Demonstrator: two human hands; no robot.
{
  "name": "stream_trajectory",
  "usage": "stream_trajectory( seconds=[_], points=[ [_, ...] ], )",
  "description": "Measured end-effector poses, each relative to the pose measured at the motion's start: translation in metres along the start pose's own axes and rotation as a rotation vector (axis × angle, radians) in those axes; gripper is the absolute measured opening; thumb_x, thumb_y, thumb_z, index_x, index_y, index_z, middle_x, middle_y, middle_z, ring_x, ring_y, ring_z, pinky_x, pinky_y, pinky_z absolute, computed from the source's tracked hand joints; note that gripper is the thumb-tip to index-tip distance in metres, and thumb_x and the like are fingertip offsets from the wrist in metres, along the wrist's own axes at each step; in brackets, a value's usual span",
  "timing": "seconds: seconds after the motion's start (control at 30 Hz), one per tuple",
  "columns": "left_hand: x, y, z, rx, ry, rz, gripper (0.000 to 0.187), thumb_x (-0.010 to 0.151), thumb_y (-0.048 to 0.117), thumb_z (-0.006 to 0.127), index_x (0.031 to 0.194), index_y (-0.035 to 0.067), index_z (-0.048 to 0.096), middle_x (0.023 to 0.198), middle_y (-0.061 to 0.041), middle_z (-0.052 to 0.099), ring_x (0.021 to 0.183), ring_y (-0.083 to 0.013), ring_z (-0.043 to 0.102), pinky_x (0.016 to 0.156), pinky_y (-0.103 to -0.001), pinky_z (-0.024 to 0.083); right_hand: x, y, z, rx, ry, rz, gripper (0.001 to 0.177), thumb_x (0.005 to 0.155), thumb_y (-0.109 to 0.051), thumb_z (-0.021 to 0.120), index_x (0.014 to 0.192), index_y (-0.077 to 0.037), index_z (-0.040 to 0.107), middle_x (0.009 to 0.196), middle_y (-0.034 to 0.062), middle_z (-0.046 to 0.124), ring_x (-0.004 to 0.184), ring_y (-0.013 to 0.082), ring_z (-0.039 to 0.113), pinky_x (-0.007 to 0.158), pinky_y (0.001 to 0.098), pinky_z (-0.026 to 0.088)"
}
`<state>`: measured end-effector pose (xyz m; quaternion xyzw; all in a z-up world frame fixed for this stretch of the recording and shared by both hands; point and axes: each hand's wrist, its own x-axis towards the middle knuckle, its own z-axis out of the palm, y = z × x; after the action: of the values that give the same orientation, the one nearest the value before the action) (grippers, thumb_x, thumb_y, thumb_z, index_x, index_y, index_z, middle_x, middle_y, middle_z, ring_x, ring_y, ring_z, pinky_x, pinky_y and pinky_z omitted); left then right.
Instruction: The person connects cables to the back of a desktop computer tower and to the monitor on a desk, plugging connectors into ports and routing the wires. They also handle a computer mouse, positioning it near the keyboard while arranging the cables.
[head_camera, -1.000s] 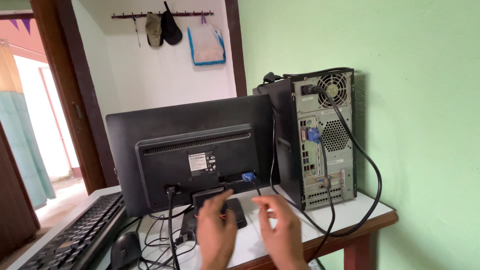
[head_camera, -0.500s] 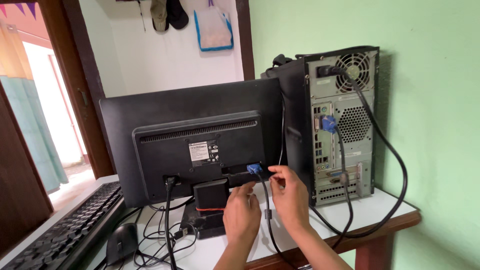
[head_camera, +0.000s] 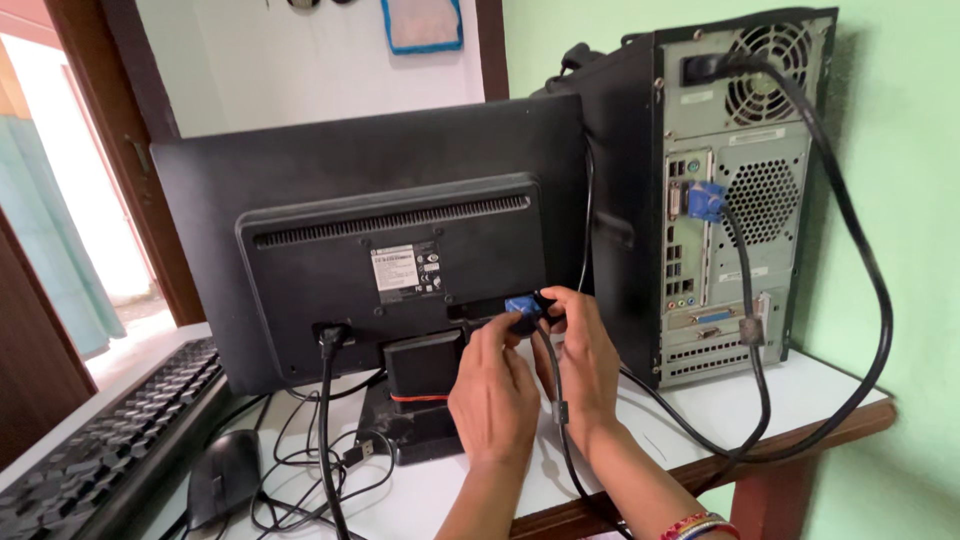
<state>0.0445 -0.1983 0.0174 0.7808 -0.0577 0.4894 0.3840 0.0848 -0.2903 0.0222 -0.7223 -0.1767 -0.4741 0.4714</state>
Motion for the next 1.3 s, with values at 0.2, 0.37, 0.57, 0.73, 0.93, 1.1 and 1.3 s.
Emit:
stream_trajectory(
  seconds=[0.2, 0.37, 0.57, 0.73, 0.93, 1.1, 1.3],
  points=[
    [0.002, -0.002, 0.002, 0.014, -0.008, -0.021, 0.042, 0.093, 0.009, 0.052, 0.133, 0.018, 0.06, 0.106, -0.003, 0.068, 0.099, -0.0236, 0.067, 0.077, -0.042, 0.055, -0.005, 0.001, 0.002, -0.091, -0.021, -0.185, 0.033, 0.089, -0.005, 0.07, 0.12, -0.011, 0.059, 0.104, 0.0067, 0.066, 0.087, 0.0231, 0.066, 0.073, 0.0357, 0.055],
    [0.006, -0.005, 0.003, 0.061, -0.013, 0.002, 0.046, 0.09, 0.008, 0.055, 0.135, 0.016, 0.058, 0.104, -0.006, 0.065, 0.099, -0.0268, 0.065, 0.076, -0.043, 0.055, -0.002, 0.0, 0.004, -0.069, -0.009, -0.199, 0.031, 0.089, -0.004, 0.071, 0.118, -0.01, 0.06, 0.104, 0.0072, 0.068, 0.085, 0.024, 0.068, 0.072, 0.036, 0.056],
    [0.007, -0.012, 0.012, 0.054, 0.004, 0.053, 0.044, 0.091, 0.006, 0.055, 0.133, 0.016, 0.059, 0.105, -0.007, 0.065, 0.098, -0.0281, 0.066, 0.075, -0.043, 0.055, -0.003, 0.009, 0.006, -0.058, 0.012, -0.169, 0.033, 0.086, -0.004, 0.073, 0.116, -0.01, 0.06, 0.1, 0.0057, 0.068, 0.082, 0.0214, 0.069, 0.07, 0.0347, 0.056],
    [0.007, -0.012, 0.01, 0.005, 0.01, 0.036, 0.044, 0.089, 0.003, 0.055, 0.132, 0.016, 0.06, 0.104, -0.007, 0.065, 0.097, -0.0287, 0.067, 0.075, -0.043, 0.056, -0.003, 0.013, 0.008, -0.064, 0.043, -0.201, 0.035, 0.084, -0.002, 0.072, 0.116, -0.009, 0.062, 0.098, 0.0062, 0.068, 0.081, 0.022, 0.068, 0.07, 0.0342, 0.055],
    [0.002, 0.0, -0.011, -0.011, 0.057, 0.078, 0.045, 0.089, 0.001, 0.056, 0.131, 0.015, 0.061, 0.103, -0.01, 0.064, 0.095, -0.0311, 0.066, 0.073, -0.044, 0.055, -0.003, 0.006, -0.008, 0.03, 0.167, -0.081, 0.017, 0.098, 0.001, 0.064, 0.114, -0.005, 0.067, 0.102, 0.0072, 0.069, 0.083, 0.0181, 0.067, 0.071, 0.0298, 0.054],
    [-0.009, 0.022, -0.048, -0.193, 0.003, -0.011, 0.045, 0.087, -0.002, 0.059, 0.128, 0.015, 0.063, 0.1, -0.006, 0.066, 0.083, -0.0237, 0.068, 0.068, -0.038, 0.055, 0.004, -0.038, -0.037, 0.125, 0.207, -0.111, 0.011, 0.099, -0.001, 0.063, 0.109, -0.002, 0.067, 0.097, 0.0073, 0.069, 0.078, 0.0159, 0.067, 0.068, 0.0259, 0.053],
    [-0.038, 0.022, -0.112, -0.381, 0.189, 0.082, 0.039, 0.078, -0.011, 0.064, 0.111, 0.009, 0.07, 0.109, -0.007, 0.068, 0.081, -0.0138, 0.075, 0.063, -0.026, 0.061, -0.021, -0.117, -0.026, 0.13, -0.057, -0.605, 0.012, 0.088, 0.002, 0.063, 0.097, -0.006, 0.067, 0.093, 0.0068, 0.068, 0.086, 0.0207, 0.069, 0.077, 0.0305, 0.054]
  ],
)
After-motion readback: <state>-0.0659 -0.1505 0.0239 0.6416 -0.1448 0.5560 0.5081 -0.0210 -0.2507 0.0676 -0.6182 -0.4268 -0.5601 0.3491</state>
